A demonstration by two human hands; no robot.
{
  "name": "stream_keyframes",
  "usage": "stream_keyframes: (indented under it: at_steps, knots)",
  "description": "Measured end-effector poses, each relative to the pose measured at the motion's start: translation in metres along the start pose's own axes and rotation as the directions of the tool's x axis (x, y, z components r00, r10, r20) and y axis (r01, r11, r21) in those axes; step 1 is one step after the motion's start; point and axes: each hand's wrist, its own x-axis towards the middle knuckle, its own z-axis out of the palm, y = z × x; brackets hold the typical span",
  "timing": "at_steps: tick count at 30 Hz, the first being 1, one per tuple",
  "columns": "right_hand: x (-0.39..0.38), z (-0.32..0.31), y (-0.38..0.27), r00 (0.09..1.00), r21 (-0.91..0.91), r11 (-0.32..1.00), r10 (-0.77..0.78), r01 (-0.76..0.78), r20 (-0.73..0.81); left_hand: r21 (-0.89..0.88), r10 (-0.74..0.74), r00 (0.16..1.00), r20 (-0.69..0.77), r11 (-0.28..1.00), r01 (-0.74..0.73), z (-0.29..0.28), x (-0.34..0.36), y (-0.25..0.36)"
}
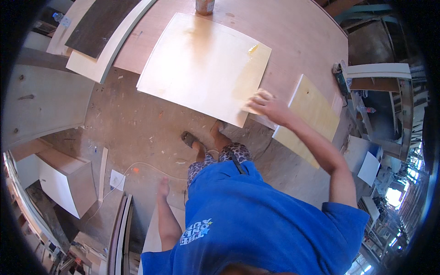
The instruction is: The person pours a yellow liquid from a plastic bottle onto a rectangular wooden board and spreads it evenly with a cloth. The person flips the board over and repeats the application on the other side, then sets the board aside.
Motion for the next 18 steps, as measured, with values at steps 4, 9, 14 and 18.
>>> stream_keyframes:
  at_steps: [4, 9, 14, 18]
  knots:
    - [0.031, 0.025, -0.047, 0.999, -0.043, 0.998, 0.047, -0.047, 0.0, 0.038, -0.114, 0.988, 0.108, 0.993, 0.111, 0.004, 0.001, -0.013]
    - [0.037, 0.003, -0.047, 0.988, -0.023, 0.997, 0.076, -0.073, 0.136, -0.004, 0.121, 0.992, 0.029, 0.993, -0.12, -0.041, 0.009, 0.01]
    - [0.037, 0.031, -0.016, 0.999, -0.082, 0.997, -0.004, 0.001, -0.036, 0.034, 0.142, 0.989, -0.05, 0.99, -0.14, -0.065, 0.004, 0.063]
    - [-0.006, 0.023, 0.038, 0.837, -0.136, 0.989, 0.025, 0.06, 0.546, 0.058, 0.16, 0.985, -0.057, 0.986, -0.157, -0.077, 0.0, 0.079]
